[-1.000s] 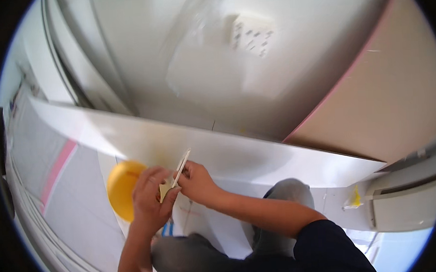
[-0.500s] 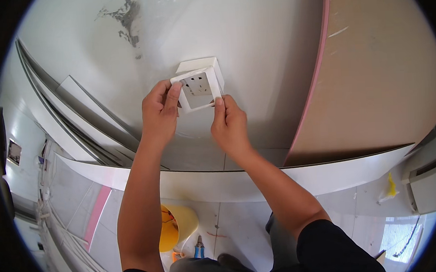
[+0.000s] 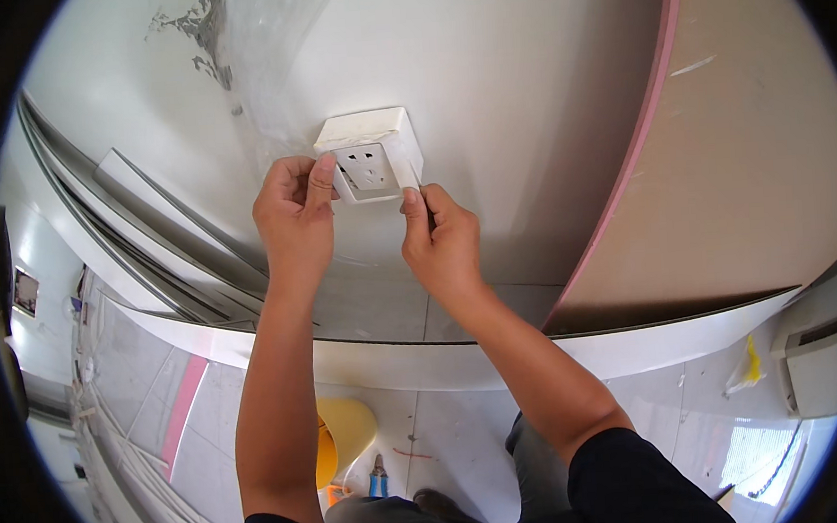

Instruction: The person installs a wall socket by first positioning the unit, then using a power drill to secure it to the wall. They then attach a decorative faceplate, which requires modification using pliers to remove excess plastic tabs before final fitting.

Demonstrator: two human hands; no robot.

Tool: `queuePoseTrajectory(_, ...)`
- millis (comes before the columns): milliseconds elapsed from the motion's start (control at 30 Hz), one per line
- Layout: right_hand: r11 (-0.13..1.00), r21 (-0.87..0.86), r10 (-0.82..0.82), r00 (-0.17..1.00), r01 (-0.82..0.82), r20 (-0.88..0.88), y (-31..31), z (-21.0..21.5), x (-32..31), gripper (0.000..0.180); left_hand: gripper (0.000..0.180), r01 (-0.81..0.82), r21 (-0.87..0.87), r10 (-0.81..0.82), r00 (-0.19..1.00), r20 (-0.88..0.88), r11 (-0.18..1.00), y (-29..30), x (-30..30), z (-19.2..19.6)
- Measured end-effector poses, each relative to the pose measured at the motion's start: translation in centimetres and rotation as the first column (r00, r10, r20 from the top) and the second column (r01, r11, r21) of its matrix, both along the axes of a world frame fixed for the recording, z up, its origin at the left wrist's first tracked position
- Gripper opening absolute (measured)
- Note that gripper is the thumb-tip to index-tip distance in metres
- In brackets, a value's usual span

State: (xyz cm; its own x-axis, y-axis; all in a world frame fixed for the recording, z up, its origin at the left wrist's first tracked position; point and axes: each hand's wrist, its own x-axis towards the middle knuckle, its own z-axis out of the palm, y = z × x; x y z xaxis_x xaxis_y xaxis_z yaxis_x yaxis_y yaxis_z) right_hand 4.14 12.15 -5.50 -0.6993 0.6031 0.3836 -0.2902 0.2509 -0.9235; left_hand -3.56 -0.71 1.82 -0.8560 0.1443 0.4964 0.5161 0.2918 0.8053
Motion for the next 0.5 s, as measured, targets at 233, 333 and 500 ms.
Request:
queuePoseTrajectory(233, 1.000, 0.000, 0.007, 1.000, -0.007, -0.007, 0.16, 0.12, 0.17, 0.034, 0.032, 0.028, 0.088, -0.029, 1.000, 0.013, 0.996, 0.53, 0.72, 0.35)
queuePoseTrajectory(333, 1.000, 0.010, -0.001, 1.000, 0.001, -0.020, 0.29, 0.04, 0.02, 0.034, 0.034, 0.024, 0.045, -0.025, 0.999, 0.030, 0.999, 0.36, 0.60, 0.64)
queuePoseTrajectory(500, 1.000, 0.003, -0.013, 1.000, 0.013, 0.011, 0.22, 0.25, 0.06, 0.035, 0.039, -0.001, 0.006, 0.001, 1.000, 0.016, 1.000, 0.01, -0.17, 0.26)
